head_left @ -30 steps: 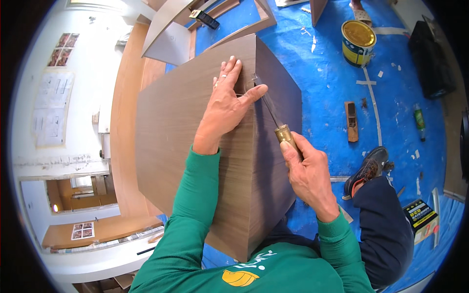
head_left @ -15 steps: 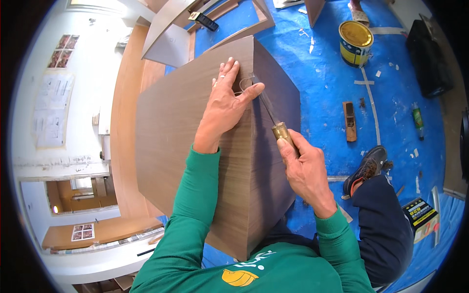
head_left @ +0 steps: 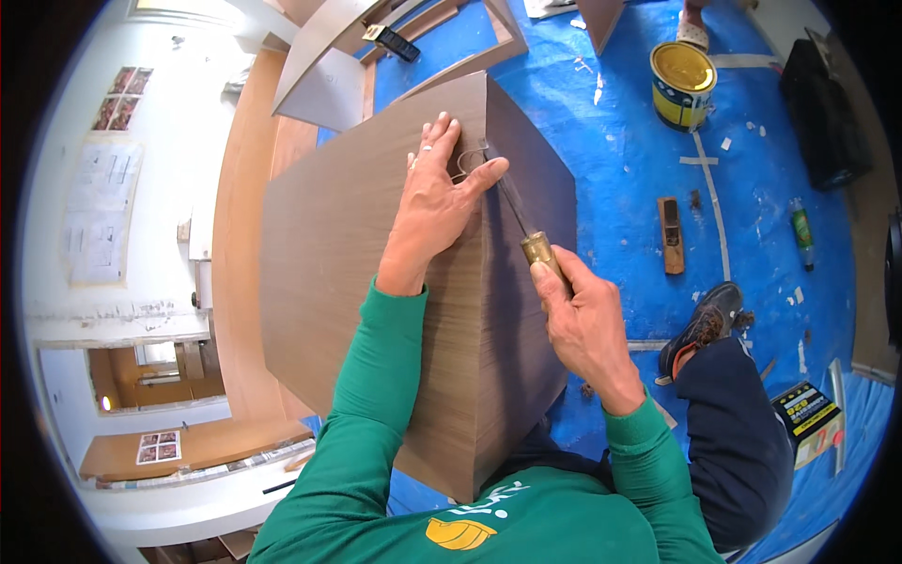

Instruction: The person shaves the edges of a wooden cabinet piece using a small plane and a scraper tool, then sands the corner.

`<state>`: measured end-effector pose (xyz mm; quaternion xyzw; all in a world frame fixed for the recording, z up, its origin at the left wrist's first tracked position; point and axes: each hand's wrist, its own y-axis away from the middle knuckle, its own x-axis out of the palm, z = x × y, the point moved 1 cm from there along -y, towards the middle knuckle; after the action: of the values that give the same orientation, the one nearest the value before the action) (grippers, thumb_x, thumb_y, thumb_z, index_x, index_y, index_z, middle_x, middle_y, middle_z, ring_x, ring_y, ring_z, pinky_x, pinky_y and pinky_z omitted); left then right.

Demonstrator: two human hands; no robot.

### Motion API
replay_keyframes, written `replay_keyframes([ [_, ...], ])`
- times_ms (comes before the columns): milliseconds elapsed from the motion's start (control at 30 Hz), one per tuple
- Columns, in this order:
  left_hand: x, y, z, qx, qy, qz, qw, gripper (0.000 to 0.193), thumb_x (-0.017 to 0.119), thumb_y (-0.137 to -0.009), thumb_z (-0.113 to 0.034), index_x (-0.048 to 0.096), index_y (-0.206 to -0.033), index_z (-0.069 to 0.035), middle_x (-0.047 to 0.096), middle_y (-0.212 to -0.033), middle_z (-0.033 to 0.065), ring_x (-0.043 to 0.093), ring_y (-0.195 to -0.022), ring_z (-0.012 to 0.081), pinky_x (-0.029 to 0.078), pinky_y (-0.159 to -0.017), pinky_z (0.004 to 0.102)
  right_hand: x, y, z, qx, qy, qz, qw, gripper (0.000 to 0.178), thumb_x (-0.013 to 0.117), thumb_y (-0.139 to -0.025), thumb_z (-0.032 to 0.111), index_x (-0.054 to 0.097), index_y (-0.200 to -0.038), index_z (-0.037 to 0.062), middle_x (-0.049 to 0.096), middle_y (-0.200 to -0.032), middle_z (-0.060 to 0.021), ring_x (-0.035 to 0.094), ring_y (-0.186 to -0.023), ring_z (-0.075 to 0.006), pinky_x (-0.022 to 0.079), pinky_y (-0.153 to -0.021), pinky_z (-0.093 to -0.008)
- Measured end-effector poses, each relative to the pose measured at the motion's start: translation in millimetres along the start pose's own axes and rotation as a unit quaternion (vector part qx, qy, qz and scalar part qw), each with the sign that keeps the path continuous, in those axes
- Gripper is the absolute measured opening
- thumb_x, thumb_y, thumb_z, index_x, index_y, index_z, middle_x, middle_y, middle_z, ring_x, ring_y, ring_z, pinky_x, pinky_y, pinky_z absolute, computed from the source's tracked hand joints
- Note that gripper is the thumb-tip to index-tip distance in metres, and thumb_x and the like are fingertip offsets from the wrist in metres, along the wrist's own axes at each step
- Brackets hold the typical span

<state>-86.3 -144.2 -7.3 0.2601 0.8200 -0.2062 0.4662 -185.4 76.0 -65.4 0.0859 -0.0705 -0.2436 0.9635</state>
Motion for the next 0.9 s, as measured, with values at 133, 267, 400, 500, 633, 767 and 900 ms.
replay_keyframes([
  [133, -5.1, -1.8, 3.8, 0.006, 0.017, 0.023, 1.0, 0.103, 0.079, -0.102, -0.061, 0.046, -0.168, 0.011, 0.036, -0.183, 0.0279, 0.022, -0.175, 0.0388, 0.018, -0.141, 0.0523, -3.5, -0.7, 9.1, -0.017, 0.003, 0.01, 1.0, 0.035, 0.067, -0.116, 0.026, 0.072, -0.132, -0.0048, 0.068, -0.074, -0.016, 0.064, -0.063, -0.0216, 0.051, -0.063, -0.0417],
  [267, -3.3, -1.4, 8.8, 0.014, 0.018, 0.026, 0.999, 0.107, 0.078, -0.101, -0.066, 0.046, -0.168, 0.012, 0.037, -0.182, 0.0284, 0.023, -0.175, 0.0399, 0.016, -0.141, 0.0549, -1.3, -0.6, 5.1, -0.01, 0.003, -0.001, 1.0, 0.035, 0.067, -0.116, 0.026, 0.072, -0.131, -0.005, 0.067, -0.073, -0.0164, 0.063, -0.062, -0.0214, 0.051, -0.063, -0.0415],
  [400, 3.5, -3.9, 5.9, 0.005, -0.02, 0.001, 1.0, 0.098, 0.088, -0.099, -0.049, 0.049, -0.166, 0.011, 0.039, -0.181, 0.0278, 0.03, -0.173, 0.0382, 0.029, -0.139, 0.0456, 1.1, -8.6, -6.3, -0.011, 0.032, -0.006, 0.999, 0.035, 0.067, -0.117, 0.027, 0.072, -0.131, -0.0046, 0.066, -0.072, -0.0159, 0.061, -0.061, -0.0202, 0.05, -0.062, -0.0412],
  [500, 4.8, -5.5, -6.4, 0.001, -0.012, -0.009, 1.0, 0.098, 0.089, -0.099, -0.049, 0.05, -0.165, 0.011, 0.04, -0.181, 0.028, 0.031, -0.172, 0.0392, 0.031, -0.138, 0.0461, 1.2, -6.6, -3.2, 0.029, -0.013, 0.002, 1.0, 0.035, 0.067, -0.117, 0.027, 0.073, -0.132, -0.004, 0.065, -0.071, -0.0151, 0.061, -0.061, -0.0194, 0.048, -0.061, -0.0416],
  [633, -4.1, -5.0, 10.5, 0.014, 0.016, 0.005, 1.0, 0.099, 0.088, -0.099, -0.05, 0.049, -0.167, 0.01, 0.039, -0.181, 0.0279, 0.031, -0.172, 0.0388, 0.029, -0.138, 0.046, 3.5, -0.1, 6.4, -0.006, -0.012, -0.002, 1.0, 0.035, 0.068, -0.117, 0.026, 0.072, -0.132, -0.005, 0.065, -0.071, -0.0156, 0.061, -0.061, -0.0188, 0.048, -0.061, -0.0413],
  [767, -4.4, -6.5, 9.6, 0.017, 0.01, 0.014, 1.0, 0.097, 0.087, -0.1, -0.051, 0.049, -0.167, 0.01, 0.039, -0.181, 0.0278, 0.03, -0.173, 0.0381, 0.028, -0.139, 0.0458, 3.6, -2.9, 4.4, -0.01, -0.007, -0.003, 1.0, 0.036, 0.068, -0.116, 0.025, 0.072, -0.133, -0.0064, 0.066, -0.073, -0.0165, 0.063, -0.062, -0.02, 0.05, -0.062, -0.0405],
  [900, -0.6, -7.9, 5.8, 0.011, 0.003, 0.013, 1.0, 0.093, 0.086, -0.102, -0.049, 0.051, -0.166, 0.01, 0.039, -0.181, 0.0271, 0.029, -0.173, 0.0375, 0.028, -0.139, 0.0461, 5.6, -7.6, -3.2, -0.025, -0.001, -0.016, 1.0, 0.035, 0.068, -0.116, 0.025, 0.072, -0.132, -0.0063, 0.066, -0.073, -0.0173, 0.063, -0.062, -0.0213, 0.05, -0.062, -0.0408],
])
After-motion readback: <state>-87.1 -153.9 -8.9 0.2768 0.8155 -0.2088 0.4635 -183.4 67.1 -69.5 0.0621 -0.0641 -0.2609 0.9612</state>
